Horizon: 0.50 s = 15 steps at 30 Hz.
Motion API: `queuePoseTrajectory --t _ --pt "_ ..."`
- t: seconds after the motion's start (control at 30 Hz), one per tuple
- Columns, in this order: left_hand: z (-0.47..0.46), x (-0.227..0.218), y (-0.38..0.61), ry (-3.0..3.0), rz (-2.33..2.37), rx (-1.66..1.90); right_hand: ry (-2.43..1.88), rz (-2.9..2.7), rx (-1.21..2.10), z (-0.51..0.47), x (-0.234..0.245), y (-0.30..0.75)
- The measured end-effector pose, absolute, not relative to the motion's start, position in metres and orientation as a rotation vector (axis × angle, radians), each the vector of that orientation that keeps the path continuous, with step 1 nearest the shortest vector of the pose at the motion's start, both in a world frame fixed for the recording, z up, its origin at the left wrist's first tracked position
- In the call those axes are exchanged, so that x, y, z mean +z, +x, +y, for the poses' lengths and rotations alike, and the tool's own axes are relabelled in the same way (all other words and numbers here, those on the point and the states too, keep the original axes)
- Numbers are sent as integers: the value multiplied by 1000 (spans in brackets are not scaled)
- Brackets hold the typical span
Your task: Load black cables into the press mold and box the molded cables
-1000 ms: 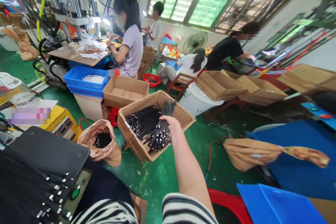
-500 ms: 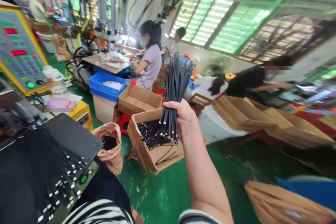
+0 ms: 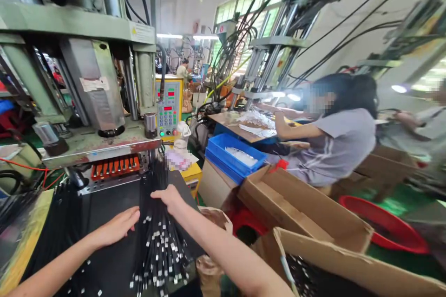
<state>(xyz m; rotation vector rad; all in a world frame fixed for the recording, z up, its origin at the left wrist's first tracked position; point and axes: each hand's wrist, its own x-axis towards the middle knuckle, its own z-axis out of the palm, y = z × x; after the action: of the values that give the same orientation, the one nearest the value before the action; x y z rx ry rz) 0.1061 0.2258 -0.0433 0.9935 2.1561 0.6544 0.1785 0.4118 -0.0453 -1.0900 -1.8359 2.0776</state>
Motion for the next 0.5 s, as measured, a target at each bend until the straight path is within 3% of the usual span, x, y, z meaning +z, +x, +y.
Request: queuePoseTrajectory --t 0.1,0.3,0.5 --pt "227 -43 112 1071 2147 513 -1060 -2038 1848 401 -58 165" --pt "226 -46 122 1188 2200 351 -795 -2671 840 411 -84 174" --pt "195 -58 92 1181 2384 622 -778 -2541 675 423 -122 168"
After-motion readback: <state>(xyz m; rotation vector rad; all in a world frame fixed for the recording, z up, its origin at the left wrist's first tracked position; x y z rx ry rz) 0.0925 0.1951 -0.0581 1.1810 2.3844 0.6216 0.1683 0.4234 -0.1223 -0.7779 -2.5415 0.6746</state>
